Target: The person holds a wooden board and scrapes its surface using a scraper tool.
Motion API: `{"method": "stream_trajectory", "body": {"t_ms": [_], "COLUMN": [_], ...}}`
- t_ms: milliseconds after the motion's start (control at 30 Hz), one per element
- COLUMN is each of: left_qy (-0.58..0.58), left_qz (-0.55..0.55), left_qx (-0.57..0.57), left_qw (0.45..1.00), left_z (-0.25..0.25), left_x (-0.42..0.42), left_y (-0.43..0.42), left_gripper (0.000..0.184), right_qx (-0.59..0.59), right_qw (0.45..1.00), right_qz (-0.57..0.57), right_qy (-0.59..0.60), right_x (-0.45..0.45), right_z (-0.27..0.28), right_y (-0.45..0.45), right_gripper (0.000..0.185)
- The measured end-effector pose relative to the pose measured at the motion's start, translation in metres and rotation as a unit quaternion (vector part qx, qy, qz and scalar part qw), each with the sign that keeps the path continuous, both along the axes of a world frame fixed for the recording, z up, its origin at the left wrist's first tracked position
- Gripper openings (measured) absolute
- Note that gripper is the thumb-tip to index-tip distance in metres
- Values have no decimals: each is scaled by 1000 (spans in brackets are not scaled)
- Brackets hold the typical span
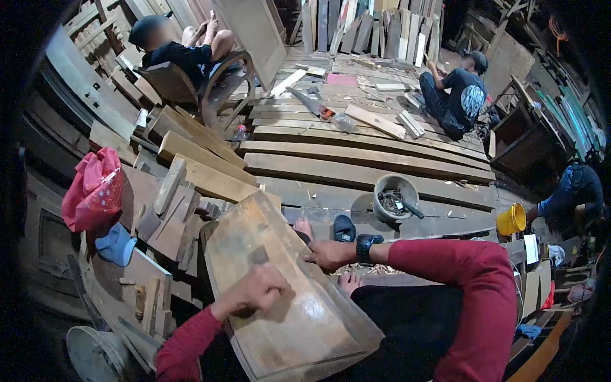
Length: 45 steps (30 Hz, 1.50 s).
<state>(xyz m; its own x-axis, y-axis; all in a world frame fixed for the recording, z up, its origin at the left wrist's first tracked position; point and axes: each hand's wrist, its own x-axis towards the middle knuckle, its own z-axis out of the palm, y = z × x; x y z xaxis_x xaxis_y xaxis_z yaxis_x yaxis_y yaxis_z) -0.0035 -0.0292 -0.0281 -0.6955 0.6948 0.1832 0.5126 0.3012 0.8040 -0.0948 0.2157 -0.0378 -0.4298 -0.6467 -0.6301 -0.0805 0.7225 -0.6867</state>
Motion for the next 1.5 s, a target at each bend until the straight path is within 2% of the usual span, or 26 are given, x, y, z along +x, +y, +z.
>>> {"method": "stream_trajectory", "body": {"t_ms": [33, 100, 167, 200, 233, 300, 367, 433, 467, 500, 567, 600, 700, 767, 833, 867, 900, 1000, 1033, 1100, 1167, 1200, 1233, 1300, 1367, 1500], "left_qy": [18, -4, 9, -2, -4, -3, -5, -30, -49, -14, -47, -33, -12, 5, -3, 1, 4, -34, 2, -84, -24, -47, -45, -34, -72, 1], "left_qz": [79, 61, -19, -75, -65, -44, 51, 112, 63, 4, -107, -85, -7, 69, -30, -85, -136, -6, 44, 54, -43, -97, -90, -73, 78, -51], "left_qx": [-3, -48, 13, -5, 1, 10, -13, -37, 14, 4, 43, 43, 16, -41, 2, -9, -18, 2, -39, -101, -16, -17, -10, -4, -48, 25], "left_qw": [997, 997, 1000, 997, 998, 999, 999, 993, 997, 1000, 992, 995, 1000, 997, 1000, 996, 991, 999, 998, 990, 999, 994, 995, 997, 993, 998], "left_z": [-12, -19, 15, 23, 20, 7, -10, -14, -3, 17, 37, 33, 6, -4, 19, 30, 36, 16, -8, -14, 19, 35, 32, 19, -17, 24], "left_x": [-12, -5, 23, 31, 28, 11, -8, -19, -4, 11, 33, 26, 8, -6, 17, 25, 29, 2, -13, -6, 20, 30, 28, 12, -16, 22], "left_y": [-6, -9, 12, 17, 14, 3, -15, -21, -15, -3, 15, 12, 3, -6, 5, 13, 16, 2, -8, -13, 4, 12, 10, -5, -26, 3], "left_gripper": [24, 24, 24, 24, 22, 20, 22, 22, 22, 22, 22, 22, 24, 25, 26, 25, 24, 22, 23, 25, 25, 23, 23, 23, 25, 21], "right_qx": [6, 5, -81, -41, 0, -25, 3, -74, -67, -62, 6, -5, 25, -48, -7, -53, -22, -48, -43, -30, -31, -43, 5, -34, -34, -4], "right_qw": [1000, 1000, 987, 997, 1000, 999, 1000, 995, 995, 995, 999, 1000, 999, 996, 1000, 998, 1000, 999, 998, 997, 998, 994, 1000, 998, 999, 999], "right_qz": [7, -10, 31, 12, -3, 13, 7, 30, 36, 40, -16, -12, -13, 22, 12, -17, 0, 10, 18, 24, 13, 30, 0, 21, 9, 11], "right_qy": [11, -18, 136, 57, -14, 22, 20, 55, 69, 70, -30, 6, -35, 69, 20, -24, -10, 22, 41, 62, 48, 99, -17, 43, 17, 31], "right_x": [0, 1, 1, 5, 1, 2, 0, 1, -5, 0, -1, 0, 0, 1, 2, 2, 0, -1, 0, -3, 2, 2, -1, -2, 4, 1], "right_z": [-3, -11, -60, -30, 3, -12, -3, -21, -27, -25, -3, -23, 16, -36, 1, -22, -6, -21, -29, -27, -23, -39, -5, -21, -20, -3], "right_y": [1, 3, 14, 10, 3, 4, 2, 9, 14, 11, 3, 5, -2, 11, 5, 9, 5, 6, 7, 11, 9, 12, 4, 7, 4, 4], "right_gripper": [46, 48, 48, 48, 49, 50, 51, 51, 50, 49, 47, 48, 49, 48, 48, 47, 46, 49, 50, 52, 52, 51, 48, 46, 46, 43]}}
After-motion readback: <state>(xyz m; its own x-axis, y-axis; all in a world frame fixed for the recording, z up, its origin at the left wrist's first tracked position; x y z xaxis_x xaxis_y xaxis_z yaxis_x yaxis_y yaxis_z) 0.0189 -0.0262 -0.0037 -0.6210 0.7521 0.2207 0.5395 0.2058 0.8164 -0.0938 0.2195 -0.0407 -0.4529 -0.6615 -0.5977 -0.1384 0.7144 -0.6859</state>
